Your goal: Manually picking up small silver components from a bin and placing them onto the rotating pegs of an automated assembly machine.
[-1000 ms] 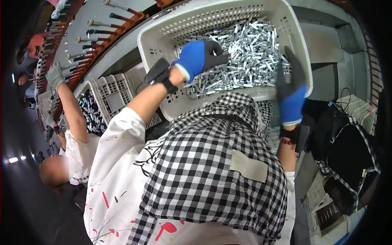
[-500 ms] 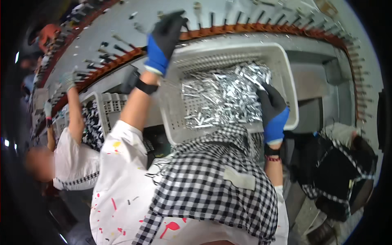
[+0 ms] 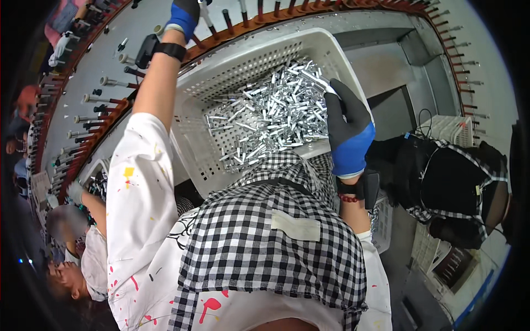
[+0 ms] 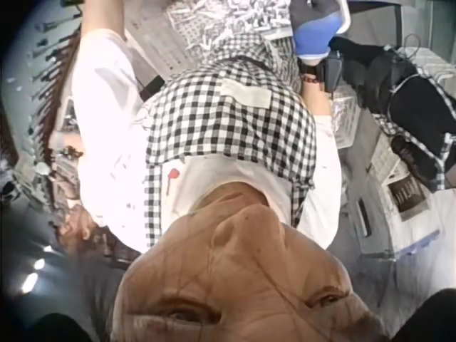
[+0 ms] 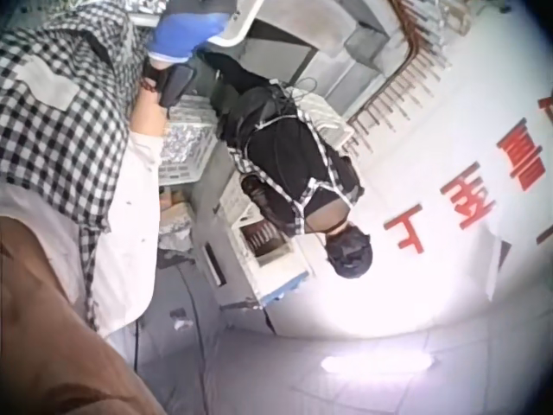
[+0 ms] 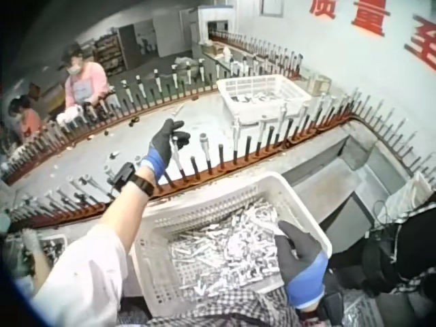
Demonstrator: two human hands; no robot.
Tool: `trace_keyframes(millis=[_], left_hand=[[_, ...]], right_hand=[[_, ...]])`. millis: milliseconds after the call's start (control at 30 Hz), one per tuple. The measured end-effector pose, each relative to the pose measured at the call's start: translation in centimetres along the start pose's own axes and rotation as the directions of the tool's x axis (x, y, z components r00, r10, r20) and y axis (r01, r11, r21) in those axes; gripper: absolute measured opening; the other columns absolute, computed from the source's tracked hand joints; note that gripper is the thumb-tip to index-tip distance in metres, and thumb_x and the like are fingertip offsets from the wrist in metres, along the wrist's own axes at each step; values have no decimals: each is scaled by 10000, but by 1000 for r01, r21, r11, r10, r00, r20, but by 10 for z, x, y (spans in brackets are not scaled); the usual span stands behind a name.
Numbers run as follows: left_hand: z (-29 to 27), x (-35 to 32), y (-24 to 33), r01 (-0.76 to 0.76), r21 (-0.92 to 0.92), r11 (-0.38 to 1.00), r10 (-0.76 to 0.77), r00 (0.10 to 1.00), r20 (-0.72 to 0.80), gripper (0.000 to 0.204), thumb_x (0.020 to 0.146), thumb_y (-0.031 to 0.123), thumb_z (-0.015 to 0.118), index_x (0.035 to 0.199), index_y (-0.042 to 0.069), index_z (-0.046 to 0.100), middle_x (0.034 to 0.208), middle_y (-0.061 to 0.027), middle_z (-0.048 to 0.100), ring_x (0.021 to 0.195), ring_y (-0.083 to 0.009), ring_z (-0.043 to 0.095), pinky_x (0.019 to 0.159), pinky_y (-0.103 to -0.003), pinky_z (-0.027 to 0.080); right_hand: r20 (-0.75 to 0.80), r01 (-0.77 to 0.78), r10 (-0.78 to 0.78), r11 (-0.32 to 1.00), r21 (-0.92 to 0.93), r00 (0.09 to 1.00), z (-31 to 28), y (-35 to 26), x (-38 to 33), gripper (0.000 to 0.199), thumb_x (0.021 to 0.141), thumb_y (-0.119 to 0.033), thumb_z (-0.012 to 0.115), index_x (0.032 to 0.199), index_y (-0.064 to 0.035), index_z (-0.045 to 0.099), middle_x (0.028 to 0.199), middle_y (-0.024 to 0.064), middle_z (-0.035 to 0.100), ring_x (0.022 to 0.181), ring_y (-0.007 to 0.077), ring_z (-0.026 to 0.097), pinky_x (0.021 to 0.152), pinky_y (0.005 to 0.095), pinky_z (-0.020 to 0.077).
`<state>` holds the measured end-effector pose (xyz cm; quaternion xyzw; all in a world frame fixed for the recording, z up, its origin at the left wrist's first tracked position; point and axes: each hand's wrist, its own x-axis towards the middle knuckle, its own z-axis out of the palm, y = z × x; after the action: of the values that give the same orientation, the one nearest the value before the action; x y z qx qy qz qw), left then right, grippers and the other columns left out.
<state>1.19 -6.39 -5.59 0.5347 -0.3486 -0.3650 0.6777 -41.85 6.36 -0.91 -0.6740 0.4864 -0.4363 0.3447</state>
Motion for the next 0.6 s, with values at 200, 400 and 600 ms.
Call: trace_keyframes(millis=[200, 400, 600], left_hand=[[34, -139, 54, -644, 436, 628, 447, 758, 476, 117, 950, 95, 737, 1027, 39, 805, 932, -148, 774, 770, -243, 731, 703, -342, 567], [65, -147, 27, -395, 407, 823, 259, 900, 351, 477, 1025, 276, 722, 1419, 20, 644, 1354, -157, 715, 1176, -242, 698, 973, -359, 546], [82, -26, 33, -336, 287, 897, 372, 924, -84, 547, 1104, 464, 544, 1367, 8, 693, 1148, -160, 770, 1069, -249, 720, 966, -357, 530]], right_hand=[[26, -359, 366, 894, 266, 930, -7, 28, -10, 281, 1017, -68, 719, 1265, 64, 729, 1015, 57, 768, 877, 108, 690, 762, 257, 549], [24, -368, 379, 877, 309, 925, -12, 41, -9, 282, 1009, -24, 713, 1275, 68, 725, 1043, 64, 756, 882, 103, 679, 780, 252, 553], [-122, -230, 276, 926, 299, 953, -17, 48, -2, 278, 975, 21, 741, 1250, 61, 746, 1059, 49, 757, 909, 96, 671, 798, 248, 544]])
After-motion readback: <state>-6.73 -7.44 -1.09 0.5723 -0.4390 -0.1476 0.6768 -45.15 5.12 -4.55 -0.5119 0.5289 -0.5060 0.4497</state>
